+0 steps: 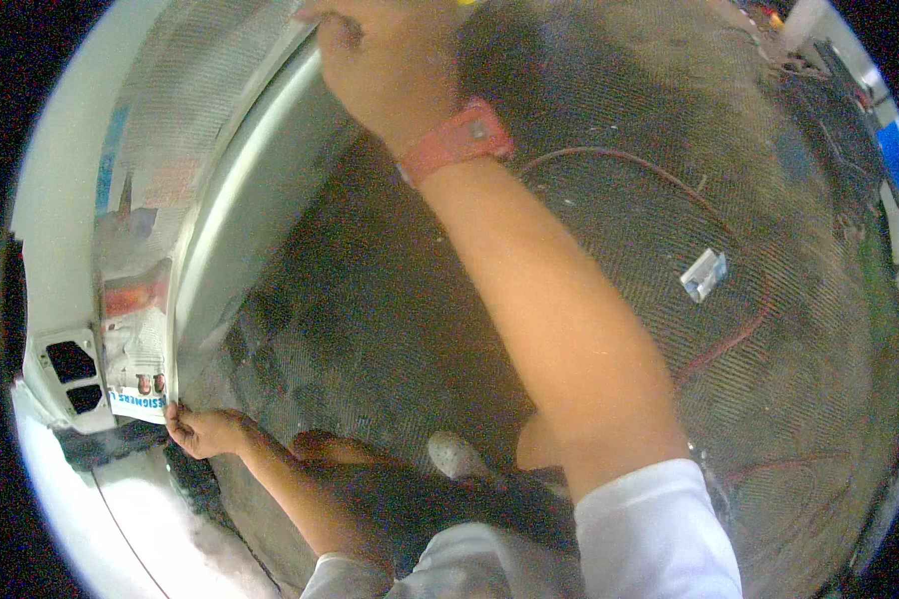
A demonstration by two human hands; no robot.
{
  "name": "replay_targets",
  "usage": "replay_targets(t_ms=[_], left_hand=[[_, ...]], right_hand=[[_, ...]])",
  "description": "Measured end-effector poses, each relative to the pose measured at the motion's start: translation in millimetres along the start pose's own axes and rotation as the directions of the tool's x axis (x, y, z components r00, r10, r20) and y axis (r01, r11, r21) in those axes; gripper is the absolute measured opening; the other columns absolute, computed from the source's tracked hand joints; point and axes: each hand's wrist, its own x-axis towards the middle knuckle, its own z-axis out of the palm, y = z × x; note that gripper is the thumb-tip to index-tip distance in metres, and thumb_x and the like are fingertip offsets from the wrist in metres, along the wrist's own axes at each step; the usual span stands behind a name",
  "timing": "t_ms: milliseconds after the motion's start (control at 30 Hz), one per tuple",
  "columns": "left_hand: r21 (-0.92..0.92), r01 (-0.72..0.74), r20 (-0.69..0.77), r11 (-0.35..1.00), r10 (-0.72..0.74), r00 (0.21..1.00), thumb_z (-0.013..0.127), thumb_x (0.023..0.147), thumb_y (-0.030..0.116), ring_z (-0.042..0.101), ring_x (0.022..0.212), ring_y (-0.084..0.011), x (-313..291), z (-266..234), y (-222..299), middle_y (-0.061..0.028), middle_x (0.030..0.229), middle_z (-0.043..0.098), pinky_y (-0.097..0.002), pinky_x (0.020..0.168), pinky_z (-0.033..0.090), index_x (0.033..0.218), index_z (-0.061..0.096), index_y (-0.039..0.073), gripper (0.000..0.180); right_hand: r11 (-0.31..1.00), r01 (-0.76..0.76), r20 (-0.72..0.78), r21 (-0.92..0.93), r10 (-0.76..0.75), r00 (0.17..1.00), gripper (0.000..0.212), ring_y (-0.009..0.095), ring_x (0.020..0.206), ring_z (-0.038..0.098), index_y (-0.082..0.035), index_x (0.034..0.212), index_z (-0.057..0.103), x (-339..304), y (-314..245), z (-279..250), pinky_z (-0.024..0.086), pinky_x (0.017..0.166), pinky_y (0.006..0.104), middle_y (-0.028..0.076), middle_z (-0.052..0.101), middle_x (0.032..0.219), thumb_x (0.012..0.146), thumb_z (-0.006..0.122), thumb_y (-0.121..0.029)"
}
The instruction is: The person sits on the floor and applies masking tape to a white car bumper. They tear off pieces of tape and smooth them onto the bumper surface, then fold a newspaper and tape it to the bumper as well.
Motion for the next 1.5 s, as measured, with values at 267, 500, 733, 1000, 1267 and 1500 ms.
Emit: replay_targets(t_ms=[267,500,733,1000,1267,1500], left_hand=[[0.101,-0.144,0.061,0.984,0.139,0.988,0.051,0.1,-0.007,0.062,0.097,-0.0206,-2.7,-10.0,8.8,-0.0074,0.099,0.064,-0.0349,0.098,0.05,0.095,0.066,-0.001,0.016],[0.132,-0.236,0.028,0.963,0.235,0.972,0.054,0.097,-0.003,0.063,0.099,-0.0231,-3.5,-12.6,15.8,-0.0103,0.1,0.069,-0.0363,0.099,0.048,0.096,0.07,-0.003,0.015],[-0.08,0.076,0.026,0.994,-0.074,0.997,0.051,0.103,-0.002,0.059,0.093,-0.014,-9.6,-5.4,48.1,-0.0031,0.098,0.064,-0.0289,0.09,0.046,0.096,0.066,0.002,0.016],[-0.103,0.175,0.134,0.979,-0.161,0.978,0.054,0.106,0.001,0.065,0.092,-0.0134,23.2,-25.4,63.2,-0.0092,0.105,0.072,-0.0274,0.084,0.052,0.111,0.07,-0.003,0.017],[-0.059,0.449,0.441,0.892,-0.38,0.813,0.065,0.099,-0.004,0.066,0.101,-0.0147,22.1,-63.8,3.0,-0.0053,0.108,0.073,-0.0295,0.09,0.055,0.112,0.073,0.003,0.017],[0.169,0.956,0.79,0.238,-0.613,0.013,0.069,0.095,-0.007,0.069,0.096,-0.016,-16.9,-112.3,-20.5,-0.0082,0.109,0.074,-0.0294,0.088,0.056,0.113,0.075,0.001,0.02]], right_hand=[[0.965,0.014,-0.017,-0.261,-0.019,1.0,0.012,0.026,0.081,0.069,-0.003,0.087,0.073,-16.3,-18.6,3.6,0.054,0.081,0.036,0.01,0.073,0.083,0.093,0.065,0.004],[0.961,0.023,-0.079,-0.277,-0.046,0.996,0.016,0.016,0.083,0.067,-0.004,0.086,0.07,-26.5,-6.3,12.9,0.051,0.082,0.0294,0.005,0.071,0.083,0.095,0.061,0.006],[0.943,0.092,-0.043,-0.319,-0.112,0.993,0.017,0.014,0.082,0.065,-0.004,0.089,0.07,-26.9,-8.9,10.0,0.05,0.082,0.0277,0.003,0.07,0.085,0.095,0.058,0.007],[0.914,-0.191,-0.111,-0.358,0.161,0.981,0.015,0.013,0.083,0.064,-0.006,0.094,0.07,-6.3,-50.5,8.5,0.049,0.08,0.0274,0.002,0.069,0.088,0.098,0.057,0.0],[0.918,-0.164,0.139,-0.362,0.227,0.964,0.014,0.016,0.087,0.069,-0.009,0.102,0.08,-9.2,-13.0,0.7,0.052,0.081,0.0301,0.004,0.078,0.093,0.094,0.07,-0.016],[0.923,-0.21,0.38,-0.321,0.329,0.865,0.018,0.012,0.108,0.066,-0.012,0.109,0.082,22.5,-7.2,-34.1,0.049,0.096,0.0257,0.0,0.077,0.11,0.102,0.066,-0.017]])
